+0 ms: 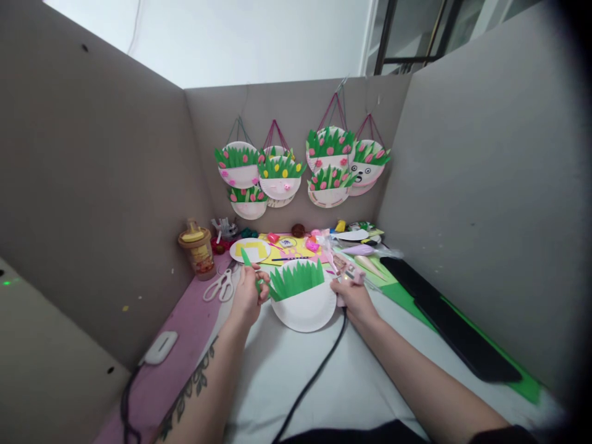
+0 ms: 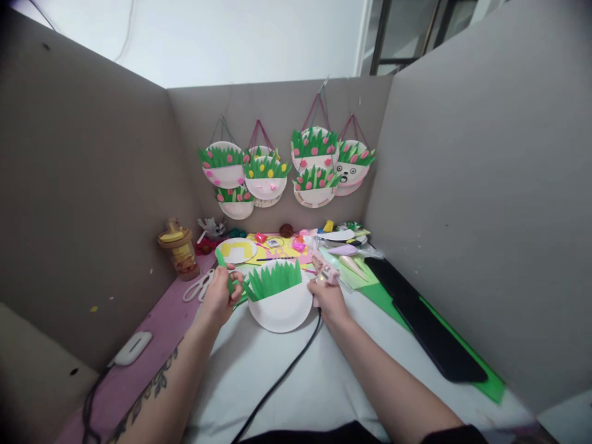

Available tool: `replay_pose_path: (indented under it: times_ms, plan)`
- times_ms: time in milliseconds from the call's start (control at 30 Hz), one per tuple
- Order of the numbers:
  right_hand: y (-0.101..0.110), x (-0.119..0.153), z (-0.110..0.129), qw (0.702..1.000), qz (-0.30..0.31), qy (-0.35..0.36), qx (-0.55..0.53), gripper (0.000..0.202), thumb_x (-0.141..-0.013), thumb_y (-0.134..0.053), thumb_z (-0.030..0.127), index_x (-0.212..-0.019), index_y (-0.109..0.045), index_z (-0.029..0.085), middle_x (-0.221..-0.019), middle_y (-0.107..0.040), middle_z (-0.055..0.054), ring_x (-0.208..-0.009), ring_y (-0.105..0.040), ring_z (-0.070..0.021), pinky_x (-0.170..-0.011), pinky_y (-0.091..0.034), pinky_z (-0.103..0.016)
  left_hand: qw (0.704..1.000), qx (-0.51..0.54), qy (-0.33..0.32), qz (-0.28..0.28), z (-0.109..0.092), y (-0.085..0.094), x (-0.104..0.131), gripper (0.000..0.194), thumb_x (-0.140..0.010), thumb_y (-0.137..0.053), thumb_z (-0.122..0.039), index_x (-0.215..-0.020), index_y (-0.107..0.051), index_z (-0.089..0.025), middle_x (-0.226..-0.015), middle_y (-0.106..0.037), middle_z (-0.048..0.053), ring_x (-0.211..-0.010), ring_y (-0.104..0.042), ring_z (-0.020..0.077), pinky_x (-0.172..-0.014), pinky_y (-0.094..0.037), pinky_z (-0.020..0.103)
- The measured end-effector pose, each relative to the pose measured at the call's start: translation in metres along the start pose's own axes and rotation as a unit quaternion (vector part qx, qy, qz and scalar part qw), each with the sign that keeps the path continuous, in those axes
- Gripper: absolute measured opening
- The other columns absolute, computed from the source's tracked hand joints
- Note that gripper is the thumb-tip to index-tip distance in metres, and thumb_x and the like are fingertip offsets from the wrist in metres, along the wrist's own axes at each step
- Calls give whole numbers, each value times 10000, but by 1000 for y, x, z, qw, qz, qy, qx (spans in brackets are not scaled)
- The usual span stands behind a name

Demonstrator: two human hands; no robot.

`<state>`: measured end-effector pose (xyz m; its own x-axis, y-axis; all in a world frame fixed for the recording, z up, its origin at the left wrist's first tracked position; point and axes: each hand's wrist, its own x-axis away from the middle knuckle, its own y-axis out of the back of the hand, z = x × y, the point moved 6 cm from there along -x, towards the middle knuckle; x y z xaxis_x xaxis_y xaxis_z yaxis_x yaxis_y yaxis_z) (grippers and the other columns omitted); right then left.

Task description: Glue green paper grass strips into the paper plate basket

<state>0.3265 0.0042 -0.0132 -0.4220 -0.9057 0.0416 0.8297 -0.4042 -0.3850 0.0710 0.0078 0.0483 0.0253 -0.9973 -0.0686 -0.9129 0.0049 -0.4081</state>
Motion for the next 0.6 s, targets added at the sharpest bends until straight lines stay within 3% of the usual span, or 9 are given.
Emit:
replay_pose_path:
  times_ms: [200,300,400,600]
  plan:
    - [-3,2,-3,999,29,3,18,163,-470,-734,149,-579,-613,152,-512,-596,32,-482,-537,-121,-450,-414,-216,993,-113,-40,-19,-4,1,3,413,-826,-352,-632,-876,-388,-224,-550,-545,-65,-293,-342,57,-333,-185,196]
    - [-3,2,-4,999,34,4,24,154,-479,-731,158,-577,-612,153,-509,-596,28,-472,-535,-123,-439,-406,-218,986,-147,-78,-10,-7,5,0,344,-801,-473,-534,-828,-497,-191,-708,-625,0,-522,-545,101,-445,-354,203]
    - [-2,2,-3,999,28,8,22,169,-472,-739,164,-584,-613,158,-522,-604,23,-485,-545,-132,-440,-413,-223,979,-168,-118,-3,-13,10,-3,295,-714,-621,-427,-787,-636,-142,-847,-647,48,-785,-590,155,-625,-428,228]
    - [-5,6,2,999,27,5,20,168,-467,-734,175,-563,-595,169,-513,-597,26,-481,-549,-133,-449,-422,-228,970,-231,-78,-13,-11,12,-4,363,-636,-687,-352,-922,-684,-128,-652,-630,12,-605,-553,138,-550,-396,237]
